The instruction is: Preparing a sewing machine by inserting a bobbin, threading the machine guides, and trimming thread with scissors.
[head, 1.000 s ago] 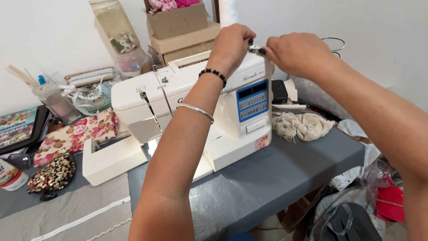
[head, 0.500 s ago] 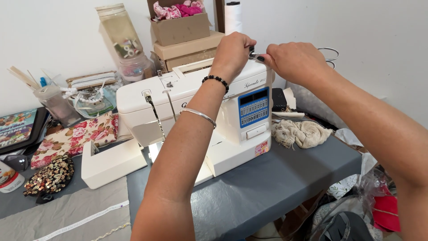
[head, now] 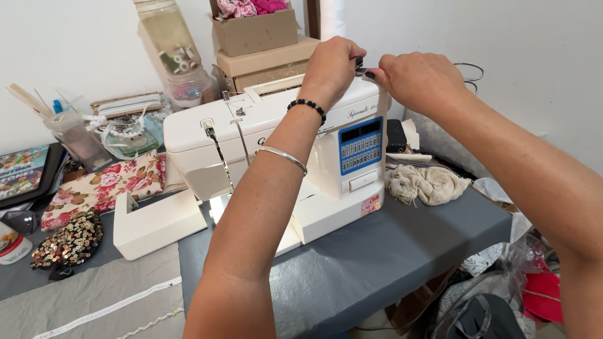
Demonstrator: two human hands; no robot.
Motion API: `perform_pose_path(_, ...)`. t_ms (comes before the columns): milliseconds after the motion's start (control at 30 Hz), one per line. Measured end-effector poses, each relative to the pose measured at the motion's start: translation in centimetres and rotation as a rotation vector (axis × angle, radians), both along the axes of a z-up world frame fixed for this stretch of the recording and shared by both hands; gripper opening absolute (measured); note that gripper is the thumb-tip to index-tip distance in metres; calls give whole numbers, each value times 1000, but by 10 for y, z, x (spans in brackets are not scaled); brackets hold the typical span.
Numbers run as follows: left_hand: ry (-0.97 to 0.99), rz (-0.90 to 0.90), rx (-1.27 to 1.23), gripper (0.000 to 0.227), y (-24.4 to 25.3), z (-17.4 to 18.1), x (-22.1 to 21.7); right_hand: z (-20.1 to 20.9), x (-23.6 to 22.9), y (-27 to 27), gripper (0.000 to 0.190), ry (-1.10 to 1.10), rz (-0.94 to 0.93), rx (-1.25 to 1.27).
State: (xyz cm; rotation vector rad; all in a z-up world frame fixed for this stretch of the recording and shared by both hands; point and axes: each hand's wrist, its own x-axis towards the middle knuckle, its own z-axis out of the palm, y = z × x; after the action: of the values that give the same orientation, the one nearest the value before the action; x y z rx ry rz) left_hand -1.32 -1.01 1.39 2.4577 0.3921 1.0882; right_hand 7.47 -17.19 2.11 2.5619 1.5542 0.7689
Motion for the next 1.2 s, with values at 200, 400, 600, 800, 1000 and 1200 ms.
perform_pose_path(200, -2, 2, -9, 40, -2, -1, -1, 4, -5, -1, 55, 79, -29, 2)
perform_pose_path(400, 9, 6, -25, 40, -1, -1, 1, 7, -11, -4, 53, 201, -50, 24)
perform_pose_path(600, 96, 75, 59, 23, 0, -1, 8, 6, -8, -1, 54, 182, -57, 13)
perform_pose_path(800, 175, 123, 120, 33, -14, 3, 1, -5, 0, 3, 56, -62, -59, -34)
perform_pose_path(1000, 198, 128, 176, 37, -13, 0, -1, -7, -8, 2, 57, -7, -100, 6)
perform_pose_path(1200, 186, 112, 179, 30, -1, -3, 8, -8, -12, 2, 59, 80, -103, 62)
